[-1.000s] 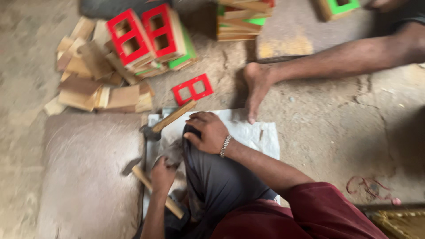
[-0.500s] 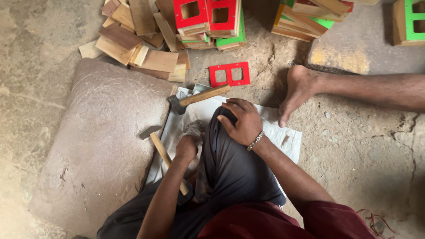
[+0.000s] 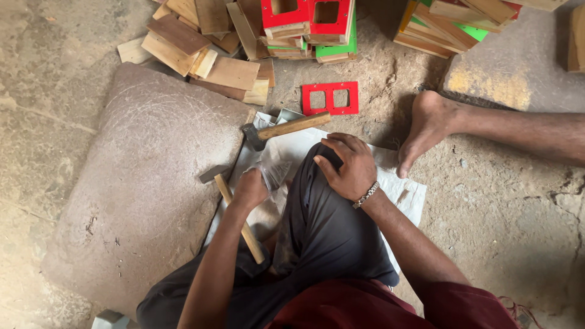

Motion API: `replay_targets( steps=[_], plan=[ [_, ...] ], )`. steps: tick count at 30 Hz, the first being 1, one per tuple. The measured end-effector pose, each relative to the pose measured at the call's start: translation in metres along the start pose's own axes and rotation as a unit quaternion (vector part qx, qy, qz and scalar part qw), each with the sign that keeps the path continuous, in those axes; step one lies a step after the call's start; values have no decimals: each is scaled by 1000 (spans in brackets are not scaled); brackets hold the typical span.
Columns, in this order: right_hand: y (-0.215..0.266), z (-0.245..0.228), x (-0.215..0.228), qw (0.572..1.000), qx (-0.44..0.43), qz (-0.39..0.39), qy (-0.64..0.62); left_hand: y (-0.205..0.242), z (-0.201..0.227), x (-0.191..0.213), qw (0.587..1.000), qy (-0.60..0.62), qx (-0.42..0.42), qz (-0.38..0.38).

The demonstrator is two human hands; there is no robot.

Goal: The person sits on the floor and uses a hammer to attach red plastic frames to small wooden blocks. They repeatedly pick up frames, position them on blocks, and hammer them into place. After assembling several units, the person stacks the finished frames and walks to a nearby chair to place them.

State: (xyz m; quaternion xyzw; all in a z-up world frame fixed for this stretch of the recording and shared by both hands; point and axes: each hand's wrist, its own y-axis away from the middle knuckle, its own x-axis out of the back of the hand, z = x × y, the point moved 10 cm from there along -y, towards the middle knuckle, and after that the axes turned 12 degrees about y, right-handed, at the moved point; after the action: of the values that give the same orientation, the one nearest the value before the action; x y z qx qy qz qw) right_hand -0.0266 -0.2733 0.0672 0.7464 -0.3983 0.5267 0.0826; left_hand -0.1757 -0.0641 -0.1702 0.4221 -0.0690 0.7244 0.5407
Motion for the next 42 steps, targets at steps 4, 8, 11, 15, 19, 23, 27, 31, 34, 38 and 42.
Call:
replay_targets(
  steps=[4, 8, 11, 15, 19, 23, 27, 31, 34, 38, 42],
  plan=[
    [0, -3, 0, 1000, 12, 7, -6, 19, -10, 12, 979, 176, 97, -15],
    [-1, -2, -1, 1000, 12, 9, 3, 37, 5, 11, 951, 272, 137, -53],
    [-1, -2, -5, 1000, 19, 6, 12, 47, 16, 17, 937, 329, 111, -44],
    [-3, -3, -6, 999, 24, 10, 20, 58, 18, 17, 909, 390, 136, -57],
    [-5, -10, -2, 999, 21, 7, 23, 68, 25, 30, 938, 325, 112, -37],
    [-13, -39, 11, 992, 77, 39, 93, 72, 30, 40, 947, 301, 107, -19],
    [-22, -76, 5, 992, 120, 33, 6, 75, 28, 42, 963, 259, 75, 12],
    [-34, -116, -37, 977, 171, -38, -120, 76, 3, 27, 964, 249, 94, 19],
    [-37, -129, -83, 967, 155, -110, -172, 70, -16, 8, 987, 139, 76, 27],
    [-11, -138, -134, 949, 224, -218, -43, 61, -39, -26, 995, 79, 53, 39],
    [15, -128, -170, 906, 244, -346, 6, 55, -55, -44, 992, 72, 43, 92]
  ],
)
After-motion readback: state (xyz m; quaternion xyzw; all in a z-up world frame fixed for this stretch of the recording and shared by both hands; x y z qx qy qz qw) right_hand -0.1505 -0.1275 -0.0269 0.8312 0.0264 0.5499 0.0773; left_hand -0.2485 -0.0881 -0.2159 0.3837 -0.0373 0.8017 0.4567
